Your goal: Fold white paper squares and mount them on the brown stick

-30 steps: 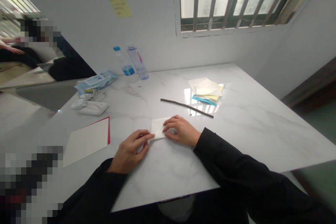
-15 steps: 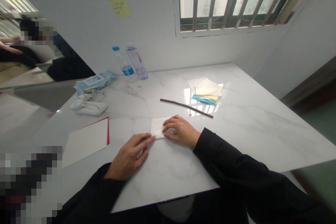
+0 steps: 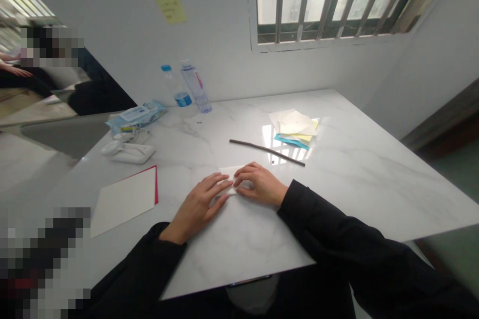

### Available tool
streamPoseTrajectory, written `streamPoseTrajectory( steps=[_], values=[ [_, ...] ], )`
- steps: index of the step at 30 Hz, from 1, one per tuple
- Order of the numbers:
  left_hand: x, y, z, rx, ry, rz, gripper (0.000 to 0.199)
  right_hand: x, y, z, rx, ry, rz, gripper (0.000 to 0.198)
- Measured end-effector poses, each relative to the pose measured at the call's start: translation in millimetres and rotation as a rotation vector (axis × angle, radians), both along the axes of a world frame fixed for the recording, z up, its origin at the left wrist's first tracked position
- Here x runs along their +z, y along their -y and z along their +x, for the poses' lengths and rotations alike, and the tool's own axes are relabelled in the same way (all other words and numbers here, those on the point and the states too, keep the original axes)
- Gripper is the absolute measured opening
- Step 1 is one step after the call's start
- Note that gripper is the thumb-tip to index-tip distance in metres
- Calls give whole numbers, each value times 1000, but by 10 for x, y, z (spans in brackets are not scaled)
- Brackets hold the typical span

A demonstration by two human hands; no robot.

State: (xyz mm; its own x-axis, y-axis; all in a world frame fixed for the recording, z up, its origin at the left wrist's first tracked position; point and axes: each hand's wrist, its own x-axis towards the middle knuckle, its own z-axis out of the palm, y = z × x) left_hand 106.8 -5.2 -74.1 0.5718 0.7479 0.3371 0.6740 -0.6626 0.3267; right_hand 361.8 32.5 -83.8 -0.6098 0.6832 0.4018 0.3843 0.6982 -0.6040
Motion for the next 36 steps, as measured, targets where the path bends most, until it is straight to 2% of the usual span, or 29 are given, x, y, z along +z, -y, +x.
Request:
streamPoseTrajectory(
  steps=[4, 8, 14, 24, 30, 33, 36],
  values=[
    [-60, -52, 7, -30, -22, -29, 38, -2, -13, 27, 12, 3, -15, 15],
    [-52, -51, 13, -11, -32, -42, 37, 56, 0, 140, -24, 28, -48, 33],
    [-31, -42, 24, -2, -31, -54, 35, 75, 44, 246, -171, 100, -95, 14],
    [-40, -51, 20, -9, -49, -67, 35, 62, 37, 223, -152, 89, -203, 12],
    [-33, -53, 16, -1, -78, -91, 37, 82, 64, 220, -167, 119, -141, 9],
    [-31, -57, 17, 4, -81, -99, 37, 89, 74, 226, -146, 92, -94, 22],
    [-36, -61, 16, 5, -81, -98, 37, 69, 49, 252, -84, 85, -56, 12]
  ],
)
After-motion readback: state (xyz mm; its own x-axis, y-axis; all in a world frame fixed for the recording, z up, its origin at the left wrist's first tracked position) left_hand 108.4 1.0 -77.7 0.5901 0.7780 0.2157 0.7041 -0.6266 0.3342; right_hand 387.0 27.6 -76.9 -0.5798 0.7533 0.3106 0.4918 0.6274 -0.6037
